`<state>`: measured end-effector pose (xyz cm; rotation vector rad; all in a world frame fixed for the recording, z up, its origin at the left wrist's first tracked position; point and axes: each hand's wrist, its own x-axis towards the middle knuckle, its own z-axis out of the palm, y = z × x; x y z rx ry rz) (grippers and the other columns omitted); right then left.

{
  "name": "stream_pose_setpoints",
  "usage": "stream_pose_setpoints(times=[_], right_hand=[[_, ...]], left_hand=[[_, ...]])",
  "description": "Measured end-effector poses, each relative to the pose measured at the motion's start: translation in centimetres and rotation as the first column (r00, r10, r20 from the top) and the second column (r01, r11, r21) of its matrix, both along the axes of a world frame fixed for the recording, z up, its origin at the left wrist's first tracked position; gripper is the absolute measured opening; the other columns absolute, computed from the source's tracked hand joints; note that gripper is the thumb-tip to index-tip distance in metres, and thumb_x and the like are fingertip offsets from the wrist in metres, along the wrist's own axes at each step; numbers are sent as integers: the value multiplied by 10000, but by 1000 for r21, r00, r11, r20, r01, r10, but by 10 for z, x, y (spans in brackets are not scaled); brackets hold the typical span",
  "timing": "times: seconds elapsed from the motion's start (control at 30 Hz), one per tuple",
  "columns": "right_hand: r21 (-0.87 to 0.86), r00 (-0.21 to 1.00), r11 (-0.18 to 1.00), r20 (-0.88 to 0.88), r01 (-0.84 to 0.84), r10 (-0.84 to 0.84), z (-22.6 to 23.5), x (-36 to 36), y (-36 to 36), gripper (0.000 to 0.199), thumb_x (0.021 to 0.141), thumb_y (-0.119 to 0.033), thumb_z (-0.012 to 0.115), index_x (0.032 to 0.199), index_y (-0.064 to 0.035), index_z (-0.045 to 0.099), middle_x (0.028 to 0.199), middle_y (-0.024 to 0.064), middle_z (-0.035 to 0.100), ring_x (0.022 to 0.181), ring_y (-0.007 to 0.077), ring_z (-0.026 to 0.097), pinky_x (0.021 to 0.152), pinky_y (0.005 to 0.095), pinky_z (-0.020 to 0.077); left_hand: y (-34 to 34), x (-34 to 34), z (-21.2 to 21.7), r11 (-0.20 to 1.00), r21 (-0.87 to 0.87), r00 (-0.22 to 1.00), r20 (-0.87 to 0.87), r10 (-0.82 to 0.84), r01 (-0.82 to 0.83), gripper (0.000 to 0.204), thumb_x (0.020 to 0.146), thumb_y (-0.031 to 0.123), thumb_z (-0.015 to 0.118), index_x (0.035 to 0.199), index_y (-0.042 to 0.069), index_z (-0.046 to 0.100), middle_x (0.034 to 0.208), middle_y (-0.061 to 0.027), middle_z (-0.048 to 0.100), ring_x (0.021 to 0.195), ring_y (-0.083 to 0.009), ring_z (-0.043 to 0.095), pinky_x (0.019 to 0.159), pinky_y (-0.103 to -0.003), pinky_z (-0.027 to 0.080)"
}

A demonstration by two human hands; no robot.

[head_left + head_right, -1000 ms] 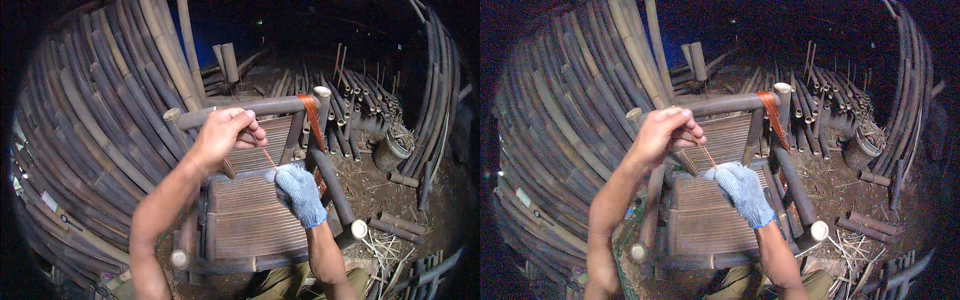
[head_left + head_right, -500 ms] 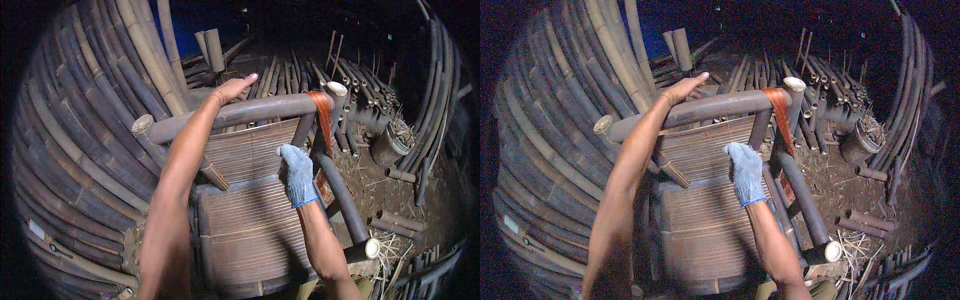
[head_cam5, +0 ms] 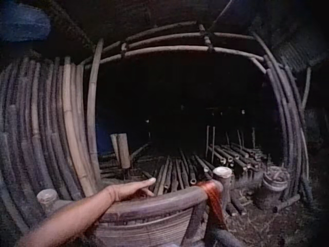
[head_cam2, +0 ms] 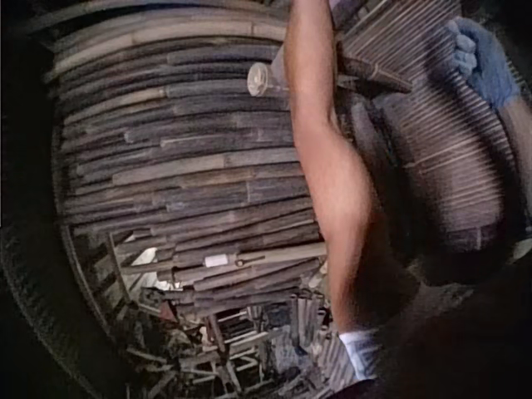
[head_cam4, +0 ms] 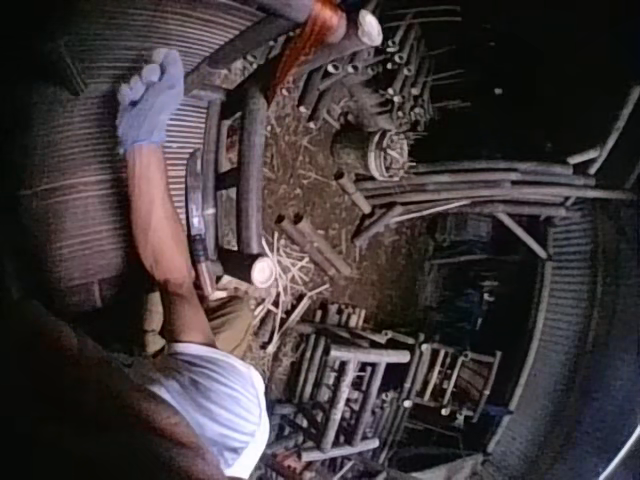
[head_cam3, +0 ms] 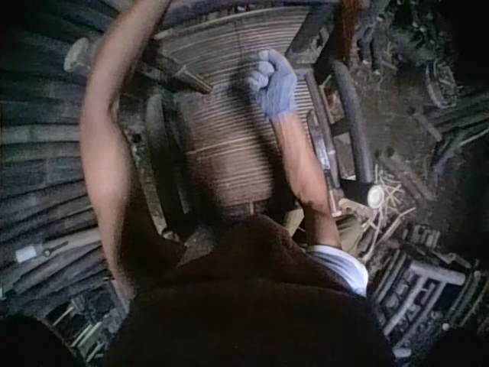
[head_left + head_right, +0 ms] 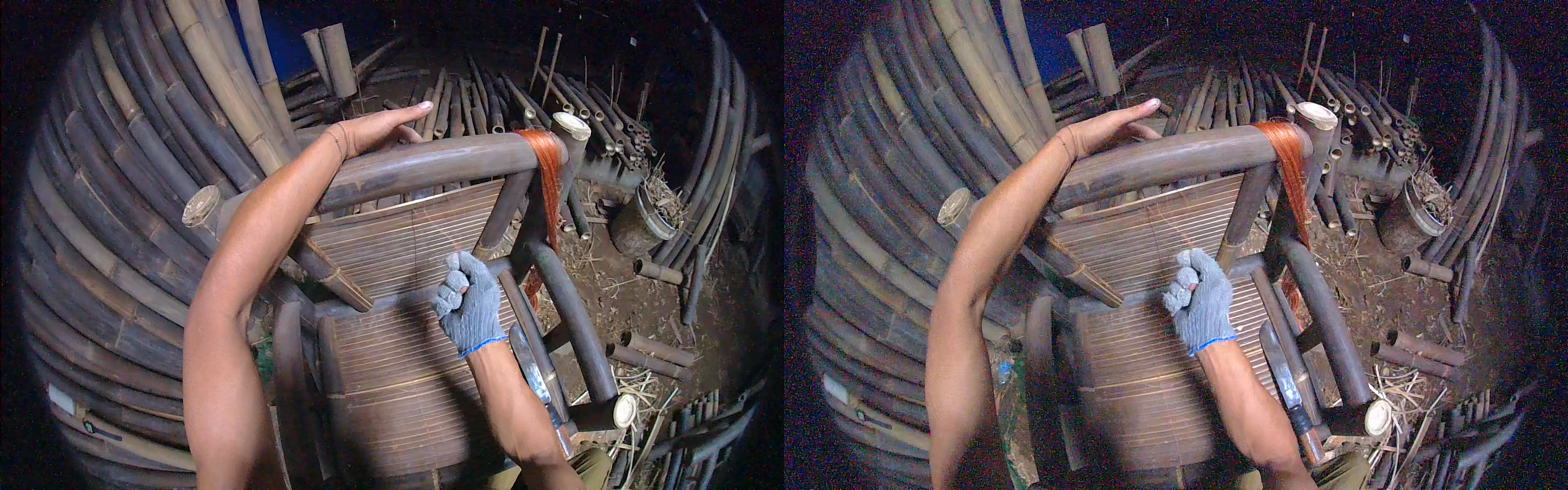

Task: The person constructs a bamboo chair by fitting thin bamboo slats into the backrest frame, trimming bamboo pieces with a knife, and securing components with wire.

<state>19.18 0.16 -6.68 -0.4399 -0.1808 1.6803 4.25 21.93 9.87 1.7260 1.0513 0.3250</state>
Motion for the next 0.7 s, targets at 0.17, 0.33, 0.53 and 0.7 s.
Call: stream_pose_setpoints(times=[0.17,0.33,0.53,0.7], right_hand=[[34,988,998,138,58,-63,23,-2,-4,227,994,-274,515,833,-128,580,503,-61,411,380,104,371,390,281,305],[98,925,993,369,60,-93,53,-4,22,216,977,-270,546,873,-90,606,514,-34,449,369,121,394,359,310,358],[122,701,986,714,-117,-5,71,2,63,200,889,-232,580,797,-61,629,541,-5,486,393,125,457,353,320,444],[89,546,978,837,-189,30,76,12,75,219,898,-277,601,810,-86,664,552,-25,484,415,102,454,366,287,419]], left_hand=[[-4,-1,-4,997,80,1000,14,-13,12,907,773,870,472,967,32,760,889,-168,690,789,-205,622,761,-331,502],[-7,3,0,997,7,996,57,-72,72,871,857,787,459,1212,20,670,1160,-163,654,1037,-232,603,944,-347,466],[-11,0,-1,983,92,971,166,-170,157,854,911,735,426,1384,35,551,1388,-157,552,1237,-252,531,1085,-365,388],[-12,5,2,980,92,984,-41,-171,174,936,862,789,448,1407,32,524,1393,-174,537,1253,-257,515,1094,-377,367]])
